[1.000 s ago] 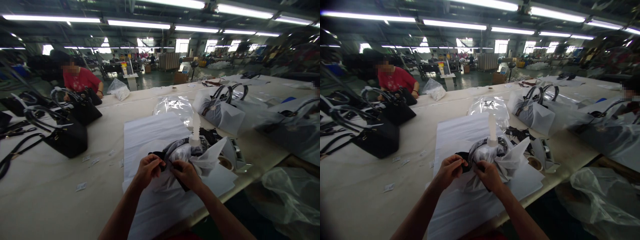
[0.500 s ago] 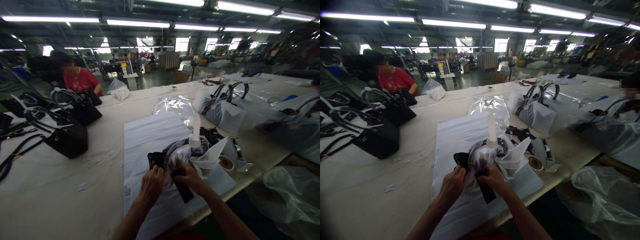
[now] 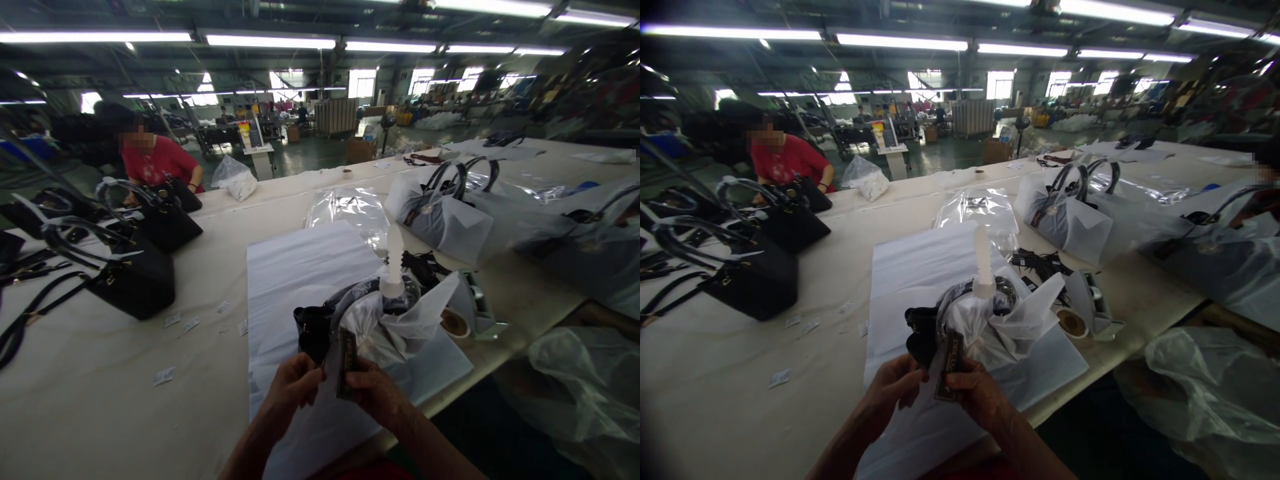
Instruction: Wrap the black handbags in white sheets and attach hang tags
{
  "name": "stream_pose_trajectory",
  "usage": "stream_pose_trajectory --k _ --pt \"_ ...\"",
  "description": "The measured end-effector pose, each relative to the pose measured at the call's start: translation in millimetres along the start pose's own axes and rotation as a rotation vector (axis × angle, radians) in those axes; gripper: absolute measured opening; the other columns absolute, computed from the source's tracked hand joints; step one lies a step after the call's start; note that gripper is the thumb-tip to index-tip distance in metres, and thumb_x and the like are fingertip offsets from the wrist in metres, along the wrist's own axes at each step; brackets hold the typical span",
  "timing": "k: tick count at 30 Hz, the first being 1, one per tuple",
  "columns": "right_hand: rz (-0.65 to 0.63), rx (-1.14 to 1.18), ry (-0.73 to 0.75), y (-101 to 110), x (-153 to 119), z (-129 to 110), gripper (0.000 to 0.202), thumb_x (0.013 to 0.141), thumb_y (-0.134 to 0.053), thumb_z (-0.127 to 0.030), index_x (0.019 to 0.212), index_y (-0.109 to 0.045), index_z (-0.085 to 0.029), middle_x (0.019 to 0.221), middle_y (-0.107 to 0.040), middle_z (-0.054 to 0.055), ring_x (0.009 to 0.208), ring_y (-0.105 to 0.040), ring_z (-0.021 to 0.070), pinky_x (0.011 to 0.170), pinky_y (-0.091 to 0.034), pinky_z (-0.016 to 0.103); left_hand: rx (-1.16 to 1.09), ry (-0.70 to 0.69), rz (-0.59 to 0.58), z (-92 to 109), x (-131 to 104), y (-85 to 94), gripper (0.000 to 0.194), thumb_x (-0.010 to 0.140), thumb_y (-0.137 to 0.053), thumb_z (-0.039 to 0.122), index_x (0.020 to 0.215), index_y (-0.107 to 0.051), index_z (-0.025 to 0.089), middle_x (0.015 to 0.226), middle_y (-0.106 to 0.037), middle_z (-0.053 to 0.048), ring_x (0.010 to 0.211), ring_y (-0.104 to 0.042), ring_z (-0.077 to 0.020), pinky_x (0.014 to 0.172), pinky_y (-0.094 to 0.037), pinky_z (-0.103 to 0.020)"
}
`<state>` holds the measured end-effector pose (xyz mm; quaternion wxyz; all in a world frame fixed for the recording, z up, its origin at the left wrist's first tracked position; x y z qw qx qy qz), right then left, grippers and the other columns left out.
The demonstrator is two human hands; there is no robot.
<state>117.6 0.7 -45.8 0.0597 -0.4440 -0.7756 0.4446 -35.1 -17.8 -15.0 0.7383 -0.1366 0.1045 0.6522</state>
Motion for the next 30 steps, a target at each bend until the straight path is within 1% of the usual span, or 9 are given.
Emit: stream_pose_trajectory --k 4,9,12,15,18,21,23,26,30 --pt "0.18 0.005 0.11 -4 6 -1 0.028 0.05 -0.08 -0.019 0.075 -0.069 -0.015 0.067 -0.067 0.001 0.06 -0.059 0.0136 0.057 -0.045 0.025 -0.076 0.021 -0.152 -2 -6 1.1 0.032 0.066 -0.068 0.039 0.067 -0.045 0.016 0.049 -0.047 0.005 0.042 -0.04 -0.006 0.04 -0.025 -0.018" --pt "0.296 0.018 0.216 -14 17 -2 0.026 0.047 -0.079 -0.017 0.07 -0.068 -0.016 0.062 -0.064 -0.002 0.056 -0.055 0.0117 0.054 -0.043 0.023 -0.06 0.026 -0.181 -6 -8 0.2 0.032 0.066 -0.07 0.04 0.075 -0.052 0.015 0.05 -0.051 0.003 0.045 -0.045 -0.0079 0.042 -0.028 -0.018" --pt "0.316 -0.004 0.25 -16 23 -2 0.028 0.048 -0.079 -0.02 0.073 -0.069 -0.017 0.066 -0.065 -0.002 0.059 -0.055 0.0128 0.057 -0.044 0.025 -0.029 0.014 -0.192 -11 -11 -4.5 0.041 0.066 -0.07 0.041 0.094 -0.058 0.013 0.055 -0.055 0.001 0.046 -0.045 -0.0084 0.044 -0.03 -0.019" --pt "0.278 -0.143 0.289 -13 26 -3 0.024 0.059 -0.076 -0.033 0.077 -0.069 -0.019 0.072 -0.065 -0.001 0.065 -0.055 0.0137 0.062 -0.045 0.026 -0.052 -0.07 -0.14 -15 -12 -9.4 0.05 0.063 -0.074 0.041 0.105 -0.061 0.017 0.08 -0.058 -0.002 0.05 -0.043 -0.006 0.044 -0.031 -0.02" --pt "0.184 -0.52 0.411 -8 22 -8 0.031 0.082 -0.054 -0.047 0.08 -0.069 -0.02 0.078 -0.064 0.001 0.076 -0.055 0.0167 0.074 -0.045 0.03 -0.08 -0.131 -0.034 -13 -9 -8.6 0.038 0.063 -0.074 0.041 0.094 -0.068 0.019 0.092 -0.055 -0.004 0.055 -0.042 -0.0058 0.047 -0.033 -0.02" --pt "0.068 -0.955 0.613 -3 17 -11 0.035 0.089 -0.043 -0.043 0.088 -0.07 -0.021 0.098 -0.062 0.005 0.101 -0.05 0.0216 0.094 -0.038 0.035 -0.024 -0.191 0.024 -5 -2 -3.4 0.027 0.069 -0.069 0.039 0.085 -0.071 0.018 0.095 -0.059 -0.006 0.068 -0.051 -0.0123 0.055 -0.041 -0.022" --pt "0.01 -1.115 0.688 1 14 -9 0.031 0.09 -0.043 -0.038 0.098 -0.069 -0.023 0.109 -0.059 0.007 0.11 -0.047 0.0226 0.098 -0.035 0.037 0.048 -0.236 0.078 -1 5 0.9 0.021 0.071 -0.065 0.035 0.08 -0.072 0.017 0.092 -0.062 -0.007 0.071 -0.055 -0.0147 0.059 -0.045 -0.023" --pt "-0.056 -1.186 0.703 6 13 -5 0.026 0.088 -0.05 -0.034 0.103 -0.067 -0.023 0.108 -0.06 0.008 0.104 -0.052 0.0215 0.092 -0.041 0.035 0.191 -0.288 0.181 2 12 5.4 0.016 0.069 -0.062 0.029 0.073 -0.072 0.018 0.077 -0.063 -0.005 0.057 -0.053 -0.0127 0.054 -0.045 -0.024" --pt "-0.079 -1.212 0.7 6 12 -7 0.02 0.084 -0.056 -0.032 0.096 -0.069 -0.021 0.086 -0.064 0.007 0.078 -0.059 0.0171 0.069 -0.047 0.029 0.399 -0.402 0.221 6 15 4.8 0.018 0.073 -0.055 0.028 0.074 -0.072 0.022 0.071 -0.065 -0.003 0.056 -0.054 -0.0134 0.056 -0.046 -0.024"
Point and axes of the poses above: each hand's wrist, its own x-axis towards the middle knuckle, its own y-axis out of the back of the hand, z = x × y, the point moved 2 cm from there along x, towards the middle knuckle
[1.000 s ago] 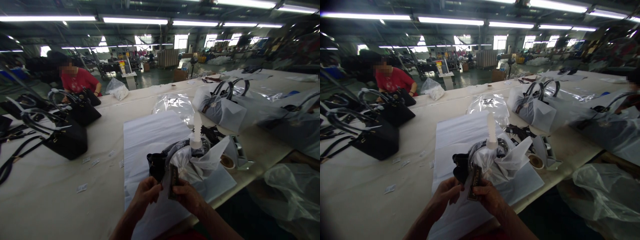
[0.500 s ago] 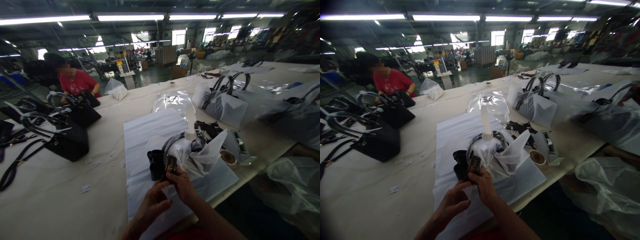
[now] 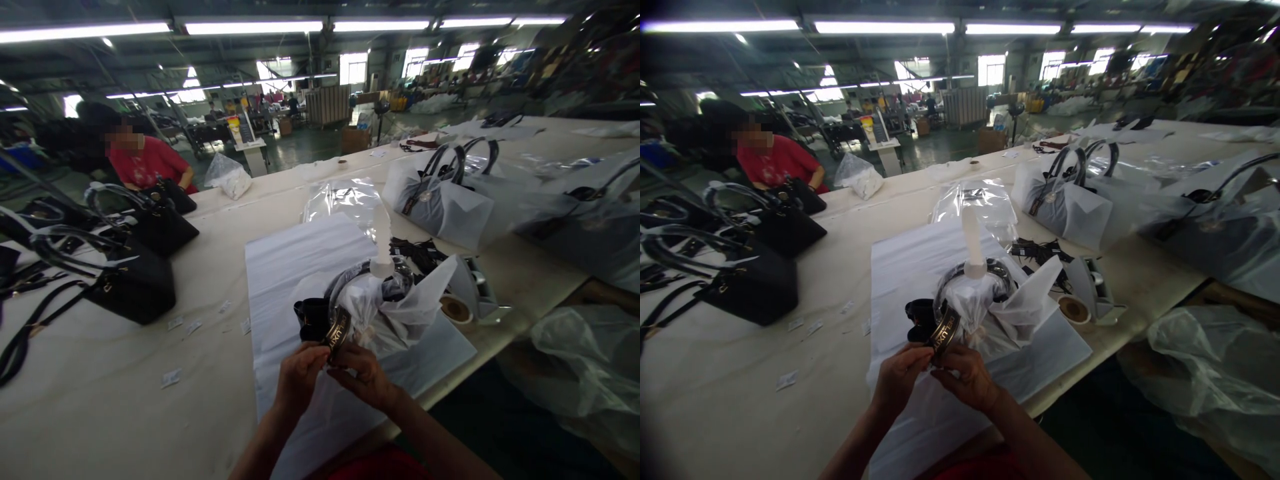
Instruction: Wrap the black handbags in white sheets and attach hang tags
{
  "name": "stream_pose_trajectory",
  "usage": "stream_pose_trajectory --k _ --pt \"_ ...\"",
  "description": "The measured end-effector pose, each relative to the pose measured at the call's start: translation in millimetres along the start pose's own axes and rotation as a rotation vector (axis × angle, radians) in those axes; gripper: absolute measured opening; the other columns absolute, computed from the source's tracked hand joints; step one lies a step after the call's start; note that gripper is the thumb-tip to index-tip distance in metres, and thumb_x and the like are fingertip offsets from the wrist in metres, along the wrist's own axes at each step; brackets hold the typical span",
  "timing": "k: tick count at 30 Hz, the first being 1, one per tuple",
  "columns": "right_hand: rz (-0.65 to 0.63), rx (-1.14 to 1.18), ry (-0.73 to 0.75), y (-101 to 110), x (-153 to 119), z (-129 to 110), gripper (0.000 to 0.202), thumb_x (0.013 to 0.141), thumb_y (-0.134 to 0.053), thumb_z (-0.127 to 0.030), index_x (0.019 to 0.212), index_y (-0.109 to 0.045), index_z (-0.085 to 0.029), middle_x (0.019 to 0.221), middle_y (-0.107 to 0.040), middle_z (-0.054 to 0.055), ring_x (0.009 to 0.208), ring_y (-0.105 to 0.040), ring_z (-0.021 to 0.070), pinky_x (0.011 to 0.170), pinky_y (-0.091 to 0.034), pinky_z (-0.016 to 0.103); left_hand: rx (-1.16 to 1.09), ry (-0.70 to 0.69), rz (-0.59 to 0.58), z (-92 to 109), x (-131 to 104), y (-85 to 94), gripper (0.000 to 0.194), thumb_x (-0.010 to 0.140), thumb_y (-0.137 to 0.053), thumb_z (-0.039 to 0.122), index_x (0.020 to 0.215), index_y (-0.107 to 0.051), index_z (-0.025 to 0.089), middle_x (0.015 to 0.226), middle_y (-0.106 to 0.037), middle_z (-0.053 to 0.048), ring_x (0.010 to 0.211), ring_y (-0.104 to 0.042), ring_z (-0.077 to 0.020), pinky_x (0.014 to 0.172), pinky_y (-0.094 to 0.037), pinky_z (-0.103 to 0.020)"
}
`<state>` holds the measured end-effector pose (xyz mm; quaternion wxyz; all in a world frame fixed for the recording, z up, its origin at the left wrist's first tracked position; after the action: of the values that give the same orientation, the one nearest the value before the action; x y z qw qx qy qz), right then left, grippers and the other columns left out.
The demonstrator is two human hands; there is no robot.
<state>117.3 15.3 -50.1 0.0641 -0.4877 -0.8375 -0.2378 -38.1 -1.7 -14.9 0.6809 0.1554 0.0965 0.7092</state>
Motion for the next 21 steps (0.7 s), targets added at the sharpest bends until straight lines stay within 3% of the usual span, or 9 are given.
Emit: stream_pose_trajectory --k 7,9,11,13,15,17,21 --pt "-0.12 -0.266 0.172 2 9 -12 0.02 0.085 -0.05 -0.024 0.091 -0.069 -0.022 0.071 -0.065 0.006 0.063 -0.055 0.016 0.06 -0.041 0.028 -0.034 0.041 0.019 -1 5 1.6 0.017 0.071 -0.056 0.028 0.07 -0.071 0.02 0.065 -0.064 -0.002 0.05 -0.054 -0.0123 0.051 -0.045 -0.023" --pt "-0.096 -0.167 0.09 2 8 -12 0.02 0.085 -0.051 -0.027 0.079 -0.069 -0.02 0.062 -0.059 0.003 0.056 -0.049 0.0133 0.055 -0.038 0.026 -0.04 0.034 0.02 -2 5 2.6 0.016 0.071 -0.057 0.028 0.071 -0.071 0.02 0.067 -0.065 -0.003 0.05 -0.055 -0.0124 0.051 -0.045 -0.023" --pt "0.006 0.034 -0.075 4 7 -9 0.027 0.086 -0.051 -0.032 0.066 -0.065 -0.018 0.055 -0.052 0.0 0.051 -0.044 0.0109 0.051 -0.035 0.024 -0.015 0.028 0.029 -2 2 5.9 0.016 0.071 -0.056 0.027 0.073 -0.071 0.02 0.067 -0.065 -0.003 0.051 -0.056 -0.0128 0.05 -0.045 -0.022" --pt "0.154 0.229 -0.227 6 4 -5 0.023 0.084 -0.054 -0.035 0.073 -0.064 -0.018 0.055 -0.048 -0.002 0.052 -0.042 0.0101 0.05 -0.035 0.024 0.047 0.02 0.059 -1 -4 14.2 0.017 0.072 -0.055 0.025 0.075 -0.071 0.02 0.063 -0.065 -0.002 0.052 -0.057 -0.0137 0.051 -0.045 -0.022" --pt "0.263 0.329 -0.284 7 2 1 0.021 0.08 -0.059 -0.034 0.093 -0.062 -0.019 0.059 -0.049 -0.003 0.055 -0.044 0.0108 0.054 -0.038 0.024 0.134 -0.004 0.11 0 -13 29.9 0.017 0.073 -0.054 0.025 0.077 -0.071 0.022 0.064 -0.066 -0.001 0.055 -0.059 -0.0146 0.053 -0.046 -0.022" --pt "0.313 0.344 -0.267 7 0 6 0.032 0.077 -0.063 -0.031 0.106 -0.056 -0.021 0.063 -0.05 -0.004 0.058 -0.046 0.0112 0.057 -0.04 0.025 0.23 -0.018 0.166 1 -26 53.5 0.017 0.074 -0.055 0.027 0.077 -0.071 0.023 0.066 -0.067 -0.001 0.057 -0.06 -0.015 0.054 -0.047 -0.022" --pt "0.381 0.308 -0.277 7 -6 17 0.02 0.078 -0.061 -0.029 0.096 -0.056 -0.022 0.067 -0.053 -0.003 0.06 -0.049 0.0116 0.058 -0.041 0.025 0.415 0.003 0.275 4 -63 106.6 0.015 0.073 -0.059 0.035 0.074 -0.071 0.026 0.069 -0.068 0.0 0.06 -0.063 -0.0153 0.055 -0.049 -0.019"
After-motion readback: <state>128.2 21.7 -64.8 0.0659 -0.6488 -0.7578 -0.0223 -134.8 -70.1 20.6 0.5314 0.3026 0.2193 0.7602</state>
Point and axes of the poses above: each hand's wrist, its own x-axis towards the middle knuckle, its own y-axis out of the back of the hand, z = x × y, the point moved 2 cm from there along x, towards the middle knuckle
